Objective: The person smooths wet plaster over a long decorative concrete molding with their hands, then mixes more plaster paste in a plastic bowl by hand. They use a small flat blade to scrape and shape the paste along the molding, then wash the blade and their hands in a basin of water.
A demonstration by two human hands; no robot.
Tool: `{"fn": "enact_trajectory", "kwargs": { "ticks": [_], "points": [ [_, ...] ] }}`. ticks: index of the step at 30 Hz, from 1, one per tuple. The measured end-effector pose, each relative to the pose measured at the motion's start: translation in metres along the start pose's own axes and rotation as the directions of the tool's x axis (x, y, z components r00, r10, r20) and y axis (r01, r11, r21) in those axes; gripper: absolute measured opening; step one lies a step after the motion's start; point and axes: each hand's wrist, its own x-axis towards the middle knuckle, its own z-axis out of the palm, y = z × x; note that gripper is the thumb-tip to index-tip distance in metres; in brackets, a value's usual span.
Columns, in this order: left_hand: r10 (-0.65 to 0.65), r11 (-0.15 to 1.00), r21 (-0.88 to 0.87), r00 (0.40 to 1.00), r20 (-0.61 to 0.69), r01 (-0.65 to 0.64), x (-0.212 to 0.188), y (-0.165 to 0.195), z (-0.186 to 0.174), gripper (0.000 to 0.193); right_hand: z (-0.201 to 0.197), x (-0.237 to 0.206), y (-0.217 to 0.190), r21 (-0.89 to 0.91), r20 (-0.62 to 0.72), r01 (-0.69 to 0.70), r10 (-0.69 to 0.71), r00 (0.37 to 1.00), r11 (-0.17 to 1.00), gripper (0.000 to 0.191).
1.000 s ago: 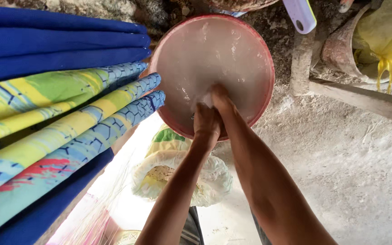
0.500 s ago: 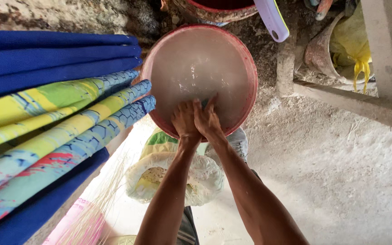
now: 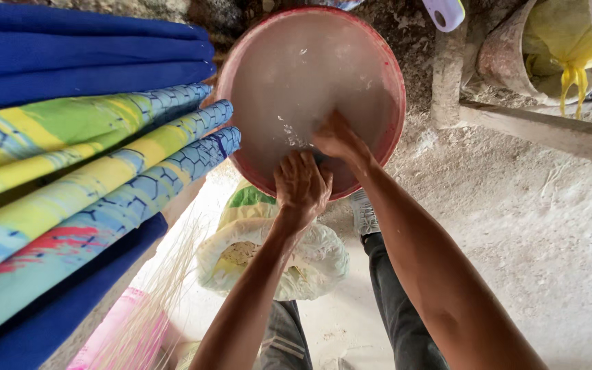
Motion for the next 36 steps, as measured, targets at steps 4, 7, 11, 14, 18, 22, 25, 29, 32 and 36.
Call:
{"fn": "enact_trajectory", "kwargs": {
  "ticks": [4, 7, 11, 14, 18, 22, 25, 29, 32, 36],
  "points": [
    [0.031, 0.998, -0.050, 0.996, 0.081, -0.027, -0.002, 0.002, 0.005, 0.026, -0.013, -0.002, 0.009, -0.048, -0.018, -0.089, 0.089, 0.996, 0.995, 0.033],
    [0.020, 0.995, -0.104, 0.986, 0.168, -0.002, -0.004, 0.001, 0.022, 0.026, -0.017, -0.009, 0.009, 0.055, -0.081, -0.130, 0.134, 0.988, 0.990, 0.032],
    [-0.029, 0.987, -0.154, 0.990, 0.137, 0.050, -0.018, -0.010, 0.042, 0.028, -0.002, -0.045, -0.022, 0.493, -0.290, 0.001, 0.164, 0.943, 0.870, 0.031],
    [-0.104, 0.957, -0.256, 0.984, 0.142, 0.138, -0.027, -0.016, 0.040, 0.030, -0.003, -0.078, -0.051, 0.719, -0.309, 0.028, 0.284, 0.907, 0.694, 0.031],
    [-0.236, 0.732, -0.582, 0.933, 0.273, 0.355, -0.025, -0.022, 0.011, 0.034, -0.040, -0.108, -0.077, 0.880, -0.239, 0.022, 0.404, 0.883, 0.475, 0.030],
    [-0.291, 0.412, -0.797, 0.892, 0.345, 0.442, -0.019, -0.037, -0.028, 0.034, -0.072, -0.138, -0.096, 0.948, -0.176, 0.034, 0.430, 0.885, 0.317, 0.029],
    [-0.449, 0.113, -0.890, 0.822, 0.350, 0.441, -0.005, -0.039, -0.043, 0.040, -0.078, -0.157, -0.108, 0.970, -0.134, 0.036, 0.407, 0.904, 0.240, 0.029],
    [-0.621, -0.092, -0.866, 0.652, 0.435, 0.491, 0.015, -0.046, -0.043, 0.039, -0.076, -0.165, -0.113, 0.990, -0.079, 0.030, 0.371, 0.925, 0.137, 0.029],
    [-0.615, 0.106, -0.823, 0.687, 0.387, 0.558, 0.017, -0.050, -0.028, 0.032, -0.078, -0.162, -0.110, 0.999, -0.033, 0.021, 0.349, 0.936, 0.038, 0.024],
    [-0.370, 0.348, -0.570, 0.668, 0.646, 0.744, 0.010, -0.068, -0.011, 0.053, -0.088, -0.163, -0.111, 0.990, -0.142, 0.134, 0.252, 0.957, 0.049, 0.025]
  ]
}}
